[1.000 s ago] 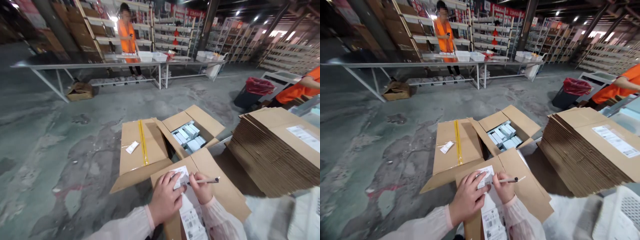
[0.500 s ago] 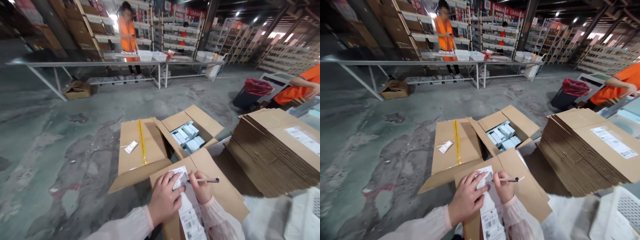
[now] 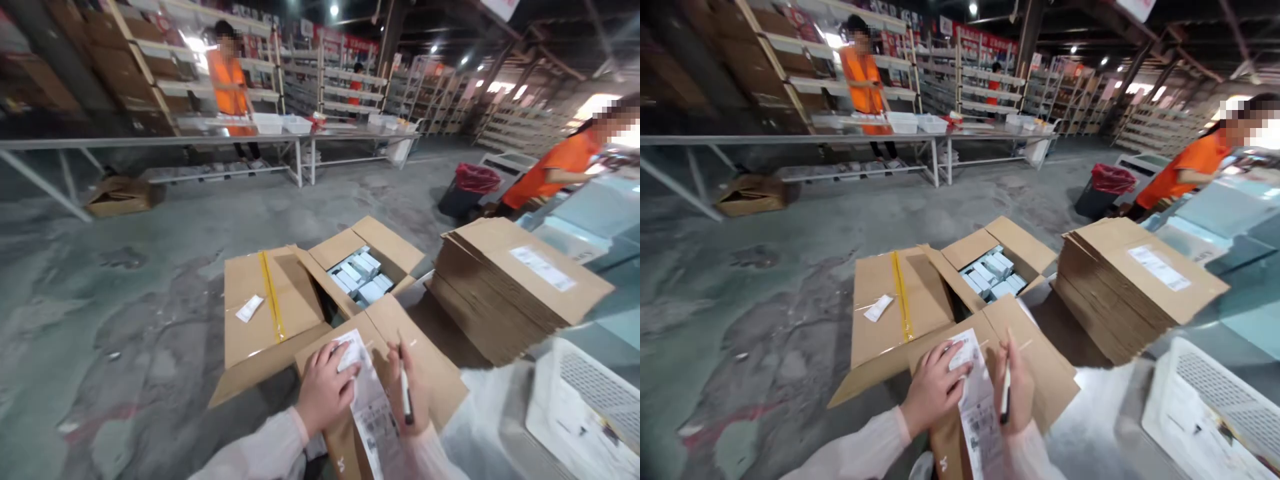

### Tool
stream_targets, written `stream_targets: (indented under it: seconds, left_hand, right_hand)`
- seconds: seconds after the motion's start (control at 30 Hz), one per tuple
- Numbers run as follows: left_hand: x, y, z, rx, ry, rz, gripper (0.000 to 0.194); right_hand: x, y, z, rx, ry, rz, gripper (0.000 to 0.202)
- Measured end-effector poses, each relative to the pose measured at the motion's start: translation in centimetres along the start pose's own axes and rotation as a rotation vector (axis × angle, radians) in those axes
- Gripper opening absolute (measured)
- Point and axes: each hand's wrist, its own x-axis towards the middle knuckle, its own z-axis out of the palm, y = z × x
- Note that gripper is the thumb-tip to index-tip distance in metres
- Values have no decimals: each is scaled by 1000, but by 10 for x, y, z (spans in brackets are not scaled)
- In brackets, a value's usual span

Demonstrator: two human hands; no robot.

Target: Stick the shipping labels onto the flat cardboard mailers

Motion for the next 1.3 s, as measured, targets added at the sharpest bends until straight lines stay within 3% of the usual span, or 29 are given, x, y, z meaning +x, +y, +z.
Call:
stream_targets:
  seconds: [0.1, 0.2, 0.3, 0.4, 0.53, 0.63, 0.73, 0.8, 0.93, 1.07, 1.13, 1.2, 1.3]
  left_hand:
    - [6, 5, -6, 6, -90, -35, 27]
    - [22, 9, -18, 48, -213, -114, 42]
    - [40, 7, -29, 103, -367, -200, 71]
    - [50, 2, -28, -3, -500, -151, 53]
    - [54, 16, -17, -503, -499, -123, 49]
    - [59, 61, -18, -807, -694, -160, 36]
    - [67, 130, -15, -851, -871, -72, 37]
    - [72, 180, -3, -854, -930, 29, 35]
    - [81, 275, 57, -819, -990, 123, 30]
    - [116, 353, 135, -600, -871, 118, 33]
    - [143, 386, 166, -516, -797, 122, 35]
    - [163, 414, 186, -468, -812, 177, 32]
    - [150, 445, 195, -453, -952, 345, 34]
  right_hand:
    - [-55, -16, -10, -403, -51, -19, 36]
    - [-90, -24, -2, -528, -82, 102, 53]
    - [-97, -25, 2, -375, -100, 191, 66]
    - [-98, -28, -9, -127, -71, 186, 55]
    - [-116, -34, -44, 96, 56, 121, 36]
    - [-141, -28, -84, 149, 233, 148, 25]
    - [-165, -13, -131, 213, 485, 389, 19]
    - [-177, 1, -164, 266, 644, 589, 21]
    - [-196, 37, -225, 367, 882, 855, 32]
    - [-222, 91, -275, 336, 1114, 939, 38]
    - [-236, 118, -290, 312, 1143, 962, 38]
    - [-247, 140, -295, 329, 1103, 960, 38]
    - [-252, 161, -289, 410, 936, 950, 33]
